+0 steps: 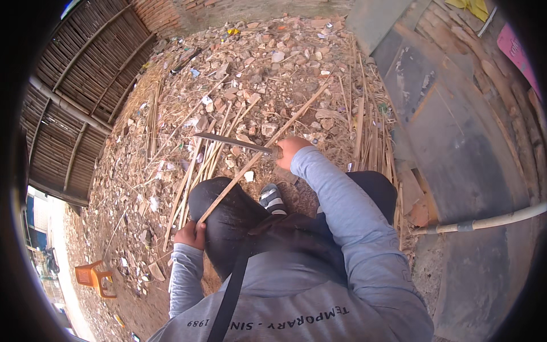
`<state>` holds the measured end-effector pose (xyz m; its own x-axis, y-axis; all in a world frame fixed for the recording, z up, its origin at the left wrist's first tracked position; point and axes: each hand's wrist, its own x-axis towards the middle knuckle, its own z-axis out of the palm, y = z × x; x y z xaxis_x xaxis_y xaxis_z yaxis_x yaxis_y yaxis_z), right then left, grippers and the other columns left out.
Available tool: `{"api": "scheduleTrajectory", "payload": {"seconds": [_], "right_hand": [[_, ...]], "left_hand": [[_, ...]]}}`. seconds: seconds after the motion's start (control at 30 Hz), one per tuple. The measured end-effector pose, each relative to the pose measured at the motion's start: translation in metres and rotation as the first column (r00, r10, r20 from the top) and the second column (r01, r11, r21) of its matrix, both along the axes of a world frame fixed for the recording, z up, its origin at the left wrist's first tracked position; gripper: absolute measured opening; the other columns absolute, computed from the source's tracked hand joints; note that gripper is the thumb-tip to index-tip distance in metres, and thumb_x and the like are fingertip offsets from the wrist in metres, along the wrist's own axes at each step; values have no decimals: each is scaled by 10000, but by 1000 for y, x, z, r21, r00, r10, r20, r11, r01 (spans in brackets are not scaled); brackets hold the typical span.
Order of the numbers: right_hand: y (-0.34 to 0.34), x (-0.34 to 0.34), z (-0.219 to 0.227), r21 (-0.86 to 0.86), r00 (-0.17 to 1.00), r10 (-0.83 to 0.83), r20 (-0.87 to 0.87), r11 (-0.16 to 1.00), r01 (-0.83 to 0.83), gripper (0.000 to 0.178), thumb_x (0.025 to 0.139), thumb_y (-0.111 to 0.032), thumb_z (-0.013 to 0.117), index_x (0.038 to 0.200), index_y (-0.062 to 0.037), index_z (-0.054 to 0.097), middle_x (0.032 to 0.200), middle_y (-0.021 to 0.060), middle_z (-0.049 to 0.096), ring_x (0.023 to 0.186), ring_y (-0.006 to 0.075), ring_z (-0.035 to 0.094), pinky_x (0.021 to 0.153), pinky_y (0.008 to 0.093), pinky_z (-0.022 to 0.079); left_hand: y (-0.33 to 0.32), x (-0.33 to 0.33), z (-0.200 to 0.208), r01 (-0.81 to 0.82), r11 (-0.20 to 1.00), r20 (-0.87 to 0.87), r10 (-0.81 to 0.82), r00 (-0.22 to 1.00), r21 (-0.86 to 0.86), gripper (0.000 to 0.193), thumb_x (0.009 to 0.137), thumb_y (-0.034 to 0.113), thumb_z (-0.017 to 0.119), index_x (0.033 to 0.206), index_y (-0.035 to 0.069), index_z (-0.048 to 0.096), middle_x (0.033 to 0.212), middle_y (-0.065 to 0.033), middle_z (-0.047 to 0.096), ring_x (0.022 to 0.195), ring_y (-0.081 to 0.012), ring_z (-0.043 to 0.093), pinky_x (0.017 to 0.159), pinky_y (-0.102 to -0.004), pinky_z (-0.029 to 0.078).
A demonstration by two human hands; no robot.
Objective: The person strips thin layers from a bamboo pole using a knife while sitting on the ground, creating several long bamboo strips.
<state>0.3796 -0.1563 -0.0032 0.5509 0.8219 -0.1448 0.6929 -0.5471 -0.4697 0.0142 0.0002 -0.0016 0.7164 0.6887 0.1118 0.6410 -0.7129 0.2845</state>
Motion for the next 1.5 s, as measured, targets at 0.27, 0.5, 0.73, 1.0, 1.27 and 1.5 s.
{"api": "scheduleTrajectory", "payload": {"seconds": [0.27, 0.5, 0.73, 1.0, 1.27, 1.5], "right_hand": [[6, -1, -13, -90, 1000, -14, 8, 996, 15, 351, 727, -310, 653, 999, -88, 657, 982, 163, 664, 953, 339, 628, 854, 422, 502], [1, 1, -13, -6, 999, 2, 45, 1000, -2, 342, 735, -302, 643, 998, -85, 652, 970, 166, 666, 938, 345, 631, 845, 424, 502], [4, 1, -13, -66, 1000, -1, 21, 998, 3, 352, 729, -301, 650, 1005, -83, 650, 978, 168, 665, 941, 345, 631, 845, 421, 504], [4, 2, -17, -33, 1000, -6, 14, 999, 7, 355, 727, -303, 649, 1016, -96, 651, 975, 165, 667, 938, 342, 633, 837, 417, 508], [3, 3, -16, -57, 1000, -8, -28, 998, 7, 486, 711, -360, 692, 1095, -67, 638, 988, 191, 664, 942, 355, 630, 858, 410, 500], [3, 4, -19, -44, 999, 1, -44, 999, -3, 490, 701, -358, 696, 1086, -61, 641, 971, 192, 668, 929, 351, 635, 848, 407, 503]], "left_hand": [[-8, 5, 15, -26, 999, -54, 28, 998, 24, 409, 867, 417, 580, 685, 55, 523, 600, -204, 577, 581, -422, 578, 535, -503, 441], [-7, 4, 11, -27, 999, -58, 29, 998, 20, 411, 869, 421, 576, 693, 54, 525, 598, -196, 578, 578, -419, 578, 537, -501, 442], [-6, 4, 13, -17, 1000, -57, 17, 998, 5, 414, 872, 425, 576, 701, 52, 519, 609, -195, 579, 587, -414, 577, 540, -499, 438], [-7, 4, 13, -23, 999, -89, 26, 996, 39, 423, 875, 438, 573, 701, 57, 513, 602, -185, 577, 592, -411, 581, 548, -499, 442], [-4, 3, 8, -15, 999, -76, 19, 997, 46, 422, 871, 446, 576, 698, 66, 514, 592, -185, 574, 574, -410, 578, 531, -502, 442], [-5, 3, 10, -4, 999, -67, 7, 998, 49, 413, 872, 434, 578, 700, 65, 511, 593, -188, 574, 573, -412, 576, 529, -500, 440]]}}
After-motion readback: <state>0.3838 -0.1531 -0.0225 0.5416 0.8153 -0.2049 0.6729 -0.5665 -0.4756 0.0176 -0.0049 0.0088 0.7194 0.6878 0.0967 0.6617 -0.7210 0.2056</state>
